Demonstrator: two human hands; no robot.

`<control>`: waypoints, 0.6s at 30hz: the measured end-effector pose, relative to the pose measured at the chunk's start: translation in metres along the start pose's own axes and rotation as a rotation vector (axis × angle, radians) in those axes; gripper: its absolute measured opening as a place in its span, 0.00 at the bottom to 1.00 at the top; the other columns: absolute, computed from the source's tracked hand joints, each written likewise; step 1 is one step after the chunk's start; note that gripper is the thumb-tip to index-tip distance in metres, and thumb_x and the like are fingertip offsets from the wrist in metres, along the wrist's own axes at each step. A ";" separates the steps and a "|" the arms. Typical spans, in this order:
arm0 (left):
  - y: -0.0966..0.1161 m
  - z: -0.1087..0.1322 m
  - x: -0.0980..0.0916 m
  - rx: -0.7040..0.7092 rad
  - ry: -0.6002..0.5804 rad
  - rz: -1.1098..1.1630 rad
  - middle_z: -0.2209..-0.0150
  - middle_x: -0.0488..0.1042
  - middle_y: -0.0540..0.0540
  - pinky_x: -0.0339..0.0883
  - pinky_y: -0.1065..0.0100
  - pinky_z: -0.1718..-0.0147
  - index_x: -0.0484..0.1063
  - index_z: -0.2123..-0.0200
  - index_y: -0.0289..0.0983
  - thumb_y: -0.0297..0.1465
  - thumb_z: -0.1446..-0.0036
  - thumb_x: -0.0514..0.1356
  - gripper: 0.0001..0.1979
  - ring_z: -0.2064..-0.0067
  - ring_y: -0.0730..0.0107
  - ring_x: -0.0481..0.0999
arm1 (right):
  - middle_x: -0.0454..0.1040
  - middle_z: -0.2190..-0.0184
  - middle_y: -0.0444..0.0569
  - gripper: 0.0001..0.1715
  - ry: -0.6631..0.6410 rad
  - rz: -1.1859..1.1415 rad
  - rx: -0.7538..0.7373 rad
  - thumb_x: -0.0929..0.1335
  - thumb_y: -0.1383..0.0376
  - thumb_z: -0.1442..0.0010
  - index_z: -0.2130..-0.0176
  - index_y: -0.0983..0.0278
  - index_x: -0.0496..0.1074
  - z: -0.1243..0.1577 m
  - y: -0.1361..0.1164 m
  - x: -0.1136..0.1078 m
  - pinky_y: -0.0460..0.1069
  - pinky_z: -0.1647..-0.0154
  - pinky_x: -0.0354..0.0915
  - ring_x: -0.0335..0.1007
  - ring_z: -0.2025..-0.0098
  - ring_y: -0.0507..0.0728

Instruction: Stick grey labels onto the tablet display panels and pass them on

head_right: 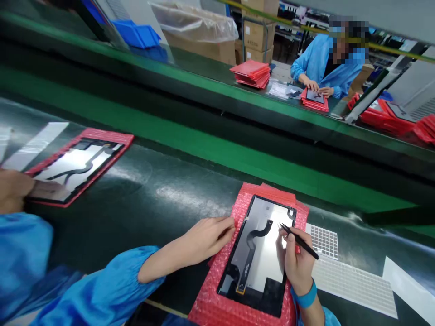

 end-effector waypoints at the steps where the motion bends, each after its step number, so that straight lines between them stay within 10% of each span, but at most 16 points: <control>1: 0.004 0.000 0.001 0.015 0.024 0.068 0.67 0.73 0.48 0.59 0.64 0.68 0.65 0.65 0.40 0.32 0.26 0.48 0.13 0.69 0.66 0.72 | 0.85 0.62 0.53 0.16 0.014 -0.002 -0.009 0.71 0.52 0.27 0.52 0.62 0.76 0.002 0.004 0.001 0.56 0.58 0.80 0.87 0.61 0.62; 8: 0.012 -0.007 0.015 -0.060 0.119 0.708 0.58 0.75 0.48 0.69 0.63 0.61 0.65 0.53 0.41 0.44 0.30 0.60 0.14 0.64 0.69 0.74 | 0.85 0.63 0.51 0.14 0.132 -0.154 0.011 0.71 0.53 0.26 0.51 0.60 0.74 0.005 0.018 0.003 0.55 0.63 0.81 0.87 0.63 0.62; 10: 0.012 -0.015 0.024 -0.095 0.152 0.840 0.43 0.74 0.41 0.73 0.58 0.51 0.61 0.38 0.44 0.41 0.40 0.71 0.32 0.53 0.61 0.79 | 0.85 0.64 0.50 0.14 0.154 -0.189 0.013 0.71 0.53 0.26 0.51 0.60 0.74 0.004 0.018 0.004 0.56 0.63 0.82 0.87 0.64 0.62; 14: 0.024 -0.035 0.033 0.004 0.181 0.931 0.26 0.61 0.37 0.51 0.42 0.26 0.48 0.23 0.48 0.35 0.41 0.71 0.50 0.25 0.42 0.60 | 0.85 0.65 0.50 0.13 0.205 -0.248 0.025 0.70 0.54 0.26 0.51 0.60 0.73 0.004 0.014 0.005 0.57 0.63 0.83 0.87 0.65 0.62; 18: 0.028 -0.068 0.013 0.141 0.221 0.973 0.27 0.64 0.39 0.55 0.44 0.26 0.52 0.22 0.48 0.33 0.40 0.69 0.47 0.28 0.43 0.67 | 0.84 0.67 0.50 0.12 0.379 -0.211 -0.038 0.70 0.54 0.27 0.53 0.60 0.73 -0.008 0.012 -0.016 0.59 0.65 0.82 0.86 0.68 0.63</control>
Point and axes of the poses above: each hand's wrist, its own z-axis away from the middle knuckle, its own x-axis out of the palm, y = z × x, the point moved 3 cm from there along -z, towards the middle knuckle
